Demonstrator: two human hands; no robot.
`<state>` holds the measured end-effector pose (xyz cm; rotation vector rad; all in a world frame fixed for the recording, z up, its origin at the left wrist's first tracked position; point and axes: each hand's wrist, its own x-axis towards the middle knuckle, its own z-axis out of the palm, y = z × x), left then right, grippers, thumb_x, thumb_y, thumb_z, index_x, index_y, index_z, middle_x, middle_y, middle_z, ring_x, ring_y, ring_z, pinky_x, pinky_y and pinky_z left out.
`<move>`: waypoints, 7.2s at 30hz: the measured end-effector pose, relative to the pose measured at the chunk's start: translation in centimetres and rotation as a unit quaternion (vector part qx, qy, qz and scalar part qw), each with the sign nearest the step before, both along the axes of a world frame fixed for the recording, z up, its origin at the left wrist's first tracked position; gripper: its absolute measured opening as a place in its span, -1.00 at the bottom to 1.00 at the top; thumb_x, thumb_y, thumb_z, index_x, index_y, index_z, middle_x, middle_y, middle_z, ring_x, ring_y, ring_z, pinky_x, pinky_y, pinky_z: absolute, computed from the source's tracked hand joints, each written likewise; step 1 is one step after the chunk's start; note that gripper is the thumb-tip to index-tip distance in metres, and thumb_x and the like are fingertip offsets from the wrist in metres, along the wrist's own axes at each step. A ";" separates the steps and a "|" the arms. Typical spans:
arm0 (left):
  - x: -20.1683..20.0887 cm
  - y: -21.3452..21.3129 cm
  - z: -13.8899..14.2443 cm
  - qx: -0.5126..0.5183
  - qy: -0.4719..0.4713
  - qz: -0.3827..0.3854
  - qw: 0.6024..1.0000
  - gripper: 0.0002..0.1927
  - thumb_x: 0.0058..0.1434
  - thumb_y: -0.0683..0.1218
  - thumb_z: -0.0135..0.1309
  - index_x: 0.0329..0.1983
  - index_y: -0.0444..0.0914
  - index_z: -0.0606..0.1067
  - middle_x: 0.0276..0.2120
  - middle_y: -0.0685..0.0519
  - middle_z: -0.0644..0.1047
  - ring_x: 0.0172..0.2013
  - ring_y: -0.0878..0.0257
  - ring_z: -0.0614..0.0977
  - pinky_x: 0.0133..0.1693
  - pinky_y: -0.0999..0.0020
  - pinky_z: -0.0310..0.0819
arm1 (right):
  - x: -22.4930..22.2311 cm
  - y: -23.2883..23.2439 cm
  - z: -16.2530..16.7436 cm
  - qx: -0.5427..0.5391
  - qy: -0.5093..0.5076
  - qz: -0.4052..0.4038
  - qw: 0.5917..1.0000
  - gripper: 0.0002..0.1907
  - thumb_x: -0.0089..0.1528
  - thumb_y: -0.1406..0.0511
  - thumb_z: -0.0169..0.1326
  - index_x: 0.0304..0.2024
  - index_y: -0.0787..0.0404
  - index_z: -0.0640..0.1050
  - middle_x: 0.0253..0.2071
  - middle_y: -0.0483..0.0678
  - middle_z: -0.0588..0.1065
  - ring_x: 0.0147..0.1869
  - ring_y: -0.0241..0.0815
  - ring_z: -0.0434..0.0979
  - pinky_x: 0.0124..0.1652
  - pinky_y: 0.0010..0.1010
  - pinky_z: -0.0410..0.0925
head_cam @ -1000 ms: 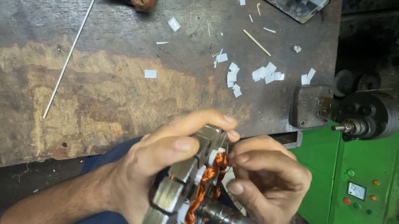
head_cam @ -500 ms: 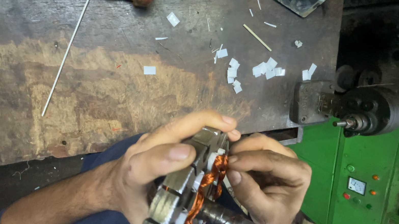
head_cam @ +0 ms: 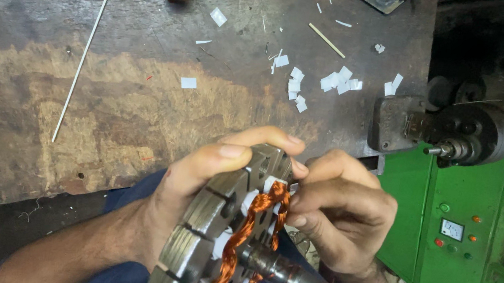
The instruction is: The person inserts small white rectangular pieces into the slots of a circular metal component with copper windings. They use a metal rod to push the pieces into place and adjust the component on a cluttered workbench.
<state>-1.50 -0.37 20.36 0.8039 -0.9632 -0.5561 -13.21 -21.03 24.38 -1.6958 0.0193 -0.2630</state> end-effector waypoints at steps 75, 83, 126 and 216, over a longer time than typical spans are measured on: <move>-0.3 1.0 0.6 0.062 0.142 -0.055 0.986 0.54 -0.17 0.02 0.60 0.65 -0.25 -0.25 0.40 -0.13 0.22 0.32 0.14 0.40 0.40 0.13 0.27 | 0.0 4.2 6.3 -0.278 -0.108 0.121 0.947 -0.75 -0.03 0.31 0.24 -0.68 0.28 0.45 -0.70 -0.14 0.32 -0.56 -0.31 0.45 -0.12 -0.23 0.46; -0.5 0.9 0.6 0.052 0.162 -0.066 0.983 0.50 -0.18 0.03 0.58 0.63 -0.23 -0.24 0.41 -0.12 0.22 0.35 0.16 0.39 0.40 0.15 0.22 | 3.6 3.8 6.5 -0.348 -0.237 0.181 0.889 -0.74 -0.21 0.16 0.07 -0.74 0.24 0.41 -0.71 -0.15 0.31 -0.59 -0.25 0.43 -0.24 -0.38 0.41; -1.1 1.0 -0.2 0.039 0.134 -0.028 0.990 0.51 -0.18 0.07 0.55 0.65 -0.20 -0.24 0.44 -0.11 0.16 0.39 0.15 0.37 0.41 0.12 0.28 | 3.2 4.1 3.1 -0.326 -0.186 0.008 0.927 -0.73 -0.03 0.34 0.32 -0.35 -0.08 0.55 -0.15 -0.07 0.31 -0.10 -0.11 0.32 -0.25 -0.38 0.33; -1.7 0.9 0.5 0.135 0.146 -0.049 0.979 0.60 -0.19 0.37 0.48 0.68 -0.34 -0.21 0.46 -0.24 0.25 0.40 0.03 0.40 0.43 0.10 0.20 | -1.9 0.3 -0.9 -0.047 -0.102 0.058 0.992 -0.56 0.12 0.45 0.35 -0.09 0.11 0.39 -0.11 0.00 0.56 -0.05 -0.23 0.50 -0.13 -0.37 0.36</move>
